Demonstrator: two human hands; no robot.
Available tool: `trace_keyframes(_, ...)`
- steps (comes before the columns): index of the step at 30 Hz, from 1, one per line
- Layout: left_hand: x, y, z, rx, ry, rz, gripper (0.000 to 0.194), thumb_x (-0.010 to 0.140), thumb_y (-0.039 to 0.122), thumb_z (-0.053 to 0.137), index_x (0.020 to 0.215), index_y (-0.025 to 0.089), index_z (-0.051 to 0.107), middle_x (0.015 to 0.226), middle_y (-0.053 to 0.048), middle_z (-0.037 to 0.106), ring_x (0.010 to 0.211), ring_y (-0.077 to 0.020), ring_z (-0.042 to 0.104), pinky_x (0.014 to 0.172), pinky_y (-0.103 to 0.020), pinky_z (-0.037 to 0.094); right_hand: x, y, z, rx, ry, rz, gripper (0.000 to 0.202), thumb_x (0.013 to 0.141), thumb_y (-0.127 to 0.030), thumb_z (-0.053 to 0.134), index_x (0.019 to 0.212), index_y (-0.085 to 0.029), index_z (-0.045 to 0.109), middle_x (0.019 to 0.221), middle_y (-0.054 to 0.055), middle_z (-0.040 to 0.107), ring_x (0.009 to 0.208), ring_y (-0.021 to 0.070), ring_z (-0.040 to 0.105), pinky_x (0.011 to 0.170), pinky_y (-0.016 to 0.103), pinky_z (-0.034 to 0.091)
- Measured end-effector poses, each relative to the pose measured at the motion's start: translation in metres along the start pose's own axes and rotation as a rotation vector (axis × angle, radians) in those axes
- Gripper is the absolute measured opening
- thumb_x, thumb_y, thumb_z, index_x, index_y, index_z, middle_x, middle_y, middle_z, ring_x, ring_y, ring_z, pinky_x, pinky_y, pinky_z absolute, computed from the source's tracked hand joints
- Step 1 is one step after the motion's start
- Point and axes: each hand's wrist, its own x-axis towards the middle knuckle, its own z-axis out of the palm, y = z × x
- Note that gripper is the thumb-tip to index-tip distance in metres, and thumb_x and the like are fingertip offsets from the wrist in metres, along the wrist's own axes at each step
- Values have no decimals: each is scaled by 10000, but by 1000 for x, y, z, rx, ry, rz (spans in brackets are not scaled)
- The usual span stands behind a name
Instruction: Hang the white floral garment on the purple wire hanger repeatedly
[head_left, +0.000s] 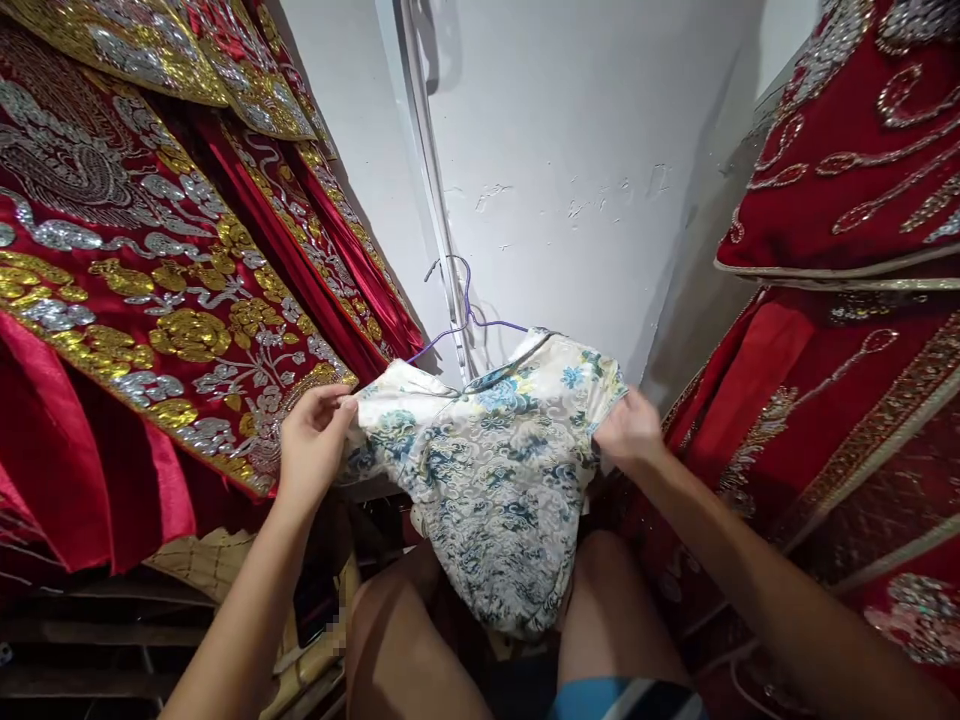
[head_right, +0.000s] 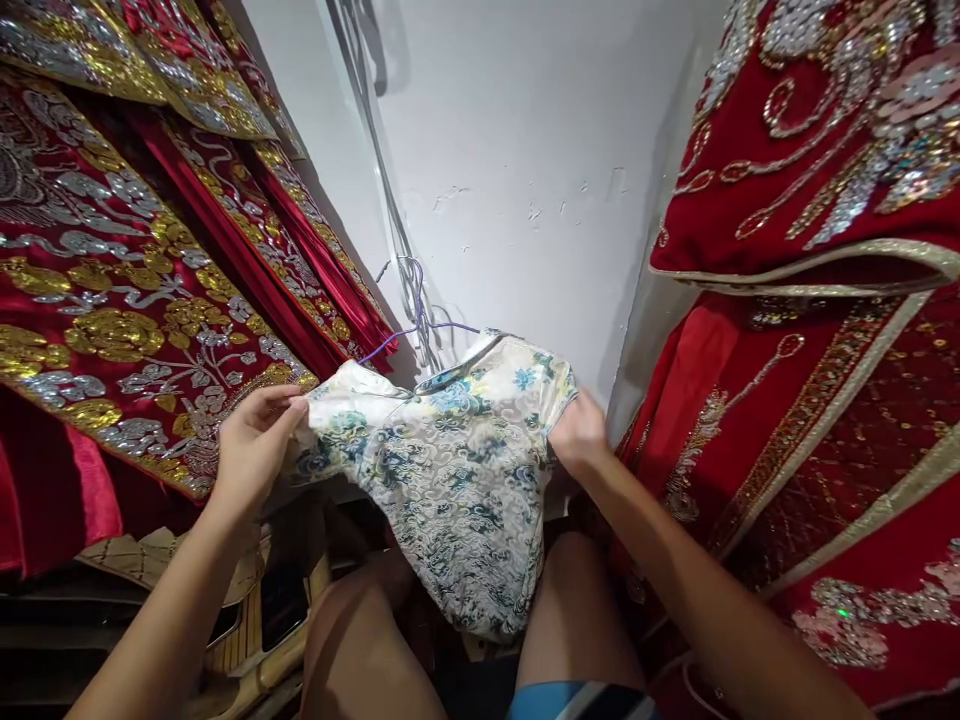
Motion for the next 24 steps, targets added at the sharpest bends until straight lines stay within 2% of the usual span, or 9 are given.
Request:
trace_keyframes(2,3,9,0,-85,106,3,319,784,374,699,1010,153,658,959,-66,685,836,-173,628,766,-290,513,5,-8,-8,56,104,15,519,891,-669,480,1064,-218,672,1006,92,740,1002,299,709,788,443,603)
trace_keyframes(5,20,38,6,-130,239,76,257,797,276,678,998,116,678,967,-67,687,863,-154,618,835,-297,510,14,-33,-20,101,250,20,394,765,-554,691,986,-228,671,991,94,748,990,312,715,778,424,614)
trace_keyframes(8,38,70,11,-108,7,183,382,835,276,659,1180,113,663,1142,-96,679,996,-189,619,922,-350,504,9,-55,-26,122,256,-9,360,814,-512,633,1013,-215,675,1072,125,738,1020,322,707,790,436,618)
trace_keyframes(11,36,84,15,190,-274,353,542,835,357,672,1347,193,603,1291,-108,619,1203,-295,532,1041,-489,432,-22,-58,-29,46,231,15,399,899,-554,509,1036,-229,698,1060,113,745,1026,312,711,789,442,619)
trace_keyframes(14,3,73,27,456,-526,427,743,838,476,655,1506,237,433,1351,-142,561,1293,-380,440,1092,-631,320,-67,-44,-29,-9,262,64,351,842,-549,640,1026,-260,718,983,74,765,975,299,727,762,425,624)
trace_keyframes(16,-32,56,40,451,-727,371,955,805,563,685,1590,254,238,1421,-171,495,1303,-399,446,1100,-629,316,-90,-35,-25,84,353,168,294,774,-486,739,966,-264,736,933,49,775,929,290,738,746,412,628)
trace_keyframes(18,-68,37,55,399,-831,328,1201,702,613,771,1616,264,74,1427,-185,463,1310,-413,446,1088,-598,358,-104,-30,-18,258,396,326,240,729,-437,779,876,-248,754,852,40,779,885,299,745,735,422,634)
trace_keyframes(21,-106,17,73,383,-766,297,1103,843,481,666,1605,262,-101,1324,-175,472,1255,-365,489,1031,-542,436,-113,-33,-7,447,405,456,189,699,-399,804,795,-240,764,784,35,779,821,303,750,712,431,640)
trace_keyframes(24,-117,17,78,392,-709,322,1097,878,464,624,1580,278,-198,1387,-202,405,1277,-380,466,1037,-588,416,-118,-37,-2,466,416,424,187,744,-426,779,845,-268,773,842,21,791,811,278,754,716,414,643)
